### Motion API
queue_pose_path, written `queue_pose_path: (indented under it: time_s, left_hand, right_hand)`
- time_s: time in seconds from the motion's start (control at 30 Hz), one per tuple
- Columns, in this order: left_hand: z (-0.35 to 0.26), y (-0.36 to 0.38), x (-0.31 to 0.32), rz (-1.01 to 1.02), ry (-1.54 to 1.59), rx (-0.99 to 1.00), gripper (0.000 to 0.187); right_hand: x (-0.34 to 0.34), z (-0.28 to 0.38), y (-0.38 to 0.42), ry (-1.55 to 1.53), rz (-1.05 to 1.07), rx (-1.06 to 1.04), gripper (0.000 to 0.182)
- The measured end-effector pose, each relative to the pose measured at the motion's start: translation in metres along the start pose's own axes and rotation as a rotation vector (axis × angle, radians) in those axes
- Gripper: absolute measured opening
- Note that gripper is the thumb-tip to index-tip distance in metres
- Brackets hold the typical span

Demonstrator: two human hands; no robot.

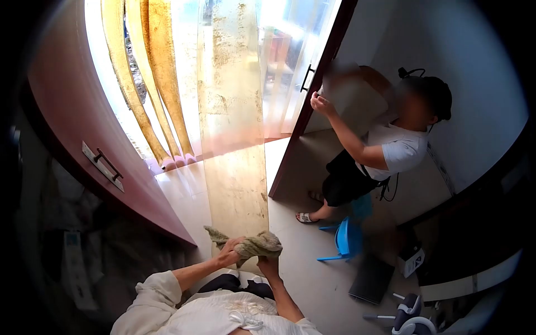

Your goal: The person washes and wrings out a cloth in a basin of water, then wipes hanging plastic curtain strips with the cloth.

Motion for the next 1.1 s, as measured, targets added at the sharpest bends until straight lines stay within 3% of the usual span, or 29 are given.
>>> queue_pose_path:
  time_s: [0.07,0.1,0.13,0.2,0.23,0.3,0.37,0.4,0.47,0.53,0.57,0.6,0.63,0.67,0.7,0.73,0.8,0.87,0.93,1.0,1.03,1.07,1.1]
  left_hand:
    - [0.034,0.033,-0.036,-0.28,0.59,-0.426,0.022]
    - [0.02,0.038,-0.056,-0.439,0.774,-0.39,0.026]
    - [0.037,0.039,-0.077,-0.759,1.065,-0.336,0.031]
    - [0.023,0.037,-0.125,-0.905,1.07,-0.212,0.03]
    - [0.065,0.043,-0.155,-0.648,1.108,-0.13,0.032]
    - [0.058,0.028,-0.155,-0.617,1.137,-0.361,0.04]
    - [0.022,0.011,-0.11,-0.33,1.253,-0.573,0.046]
    - [0.037,0.007,-0.09,-0.118,1.361,-0.576,0.049]
    - [-0.011,-0.019,-0.039,-0.064,1.469,-0.758,0.054]
    - [-0.034,-0.06,-0.028,0.404,1.62,-0.627,0.059]
    - [-0.095,-0.084,-0.031,0.378,1.485,-0.578,0.065]
    - [-0.104,-0.112,-0.052,0.519,1.633,-0.456,0.069]
    - [-0.145,-0.14,-0.071,0.354,1.457,-0.331,0.069]
    - [-0.184,-0.17,-0.092,0.336,1.36,-0.173,0.069]
    - [-0.213,-0.196,-0.113,0.369,1.326,-0.103,0.068]
    - [-0.236,-0.223,-0.134,0.535,1.225,0.05,0.069]
    - [-0.274,-0.247,-0.14,0.355,1.124,0.093,0.063]
    - [-0.261,-0.248,-0.133,0.363,1.155,0.075,0.061]
    - [-0.226,-0.235,-0.123,0.421,1.23,-0.006,0.057]
    - [-0.181,-0.187,-0.093,0.742,1.366,-0.218,0.055]
    - [-0.152,-0.158,-0.077,0.774,1.356,-0.378,0.054]
    - [-0.143,-0.119,-0.058,0.525,1.192,-0.652,0.053]
    - [-0.086,-0.087,-0.053,0.51,1.26,-0.852,0.05]
  right_hand:
    - [-0.011,0.004,0.004,-0.126,0.121,0.271,0.021]
    - [-0.022,0.014,0.005,-0.13,0.199,0.351,0.022]
    - [-0.037,0.043,-0.005,-0.177,0.189,0.35,0.03]
    - [-0.05,0.046,-0.006,-0.257,0.247,0.359,0.035]
    - [-0.057,0.051,-0.006,-0.273,0.282,0.379,0.036]
    - [-0.065,0.062,-0.002,-0.266,0.278,0.35,0.037]
    - [-0.061,0.062,0.008,-0.341,0.36,0.423,0.037]
    - [-0.059,0.059,0.012,-0.359,0.385,0.456,0.037]
    - [-0.043,0.053,0.024,-0.37,0.392,0.514,0.038]
    - [-0.026,0.034,0.039,-0.362,0.398,0.595,0.039]
    - [-0.027,0.036,0.04,-0.375,0.396,0.525,0.039]
    - [-0.03,0.037,0.042,-0.366,0.369,0.528,0.039]
    - [-0.03,0.038,0.044,-0.368,0.342,0.531,0.039]
    - [-0.032,0.038,0.044,-0.377,0.315,0.536,0.039]
    - [-0.034,0.039,0.042,-0.358,0.306,0.532,0.039]
    - [-0.033,0.042,0.04,-0.34,0.299,0.525,0.039]
    - [-0.034,0.051,0.038,-0.352,0.306,0.518,0.039]
    - [-0.033,0.041,0.041,-0.366,0.342,0.523,0.04]
    - [-0.04,0.038,0.041,-0.344,0.306,0.513,0.04]
    - [-0.049,0.04,0.037,-0.306,0.26,0.499,0.042]
    - [-0.054,0.041,0.034,-0.245,0.226,0.485,0.04]
    - [-0.053,0.039,0.031,-0.247,0.208,0.453,0.039]
    - [-0.051,0.033,0.028,-0.249,0.189,0.414,0.038]
Point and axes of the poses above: each hand's wrist, its own y-axis away from the middle knuckle, its own x-axis out of the palm, z = x × y, the point moved 5 cm from there along -y, towards the middle knuckle, and after that the axes turned 9 degrees about y, right-handed, at the moved point
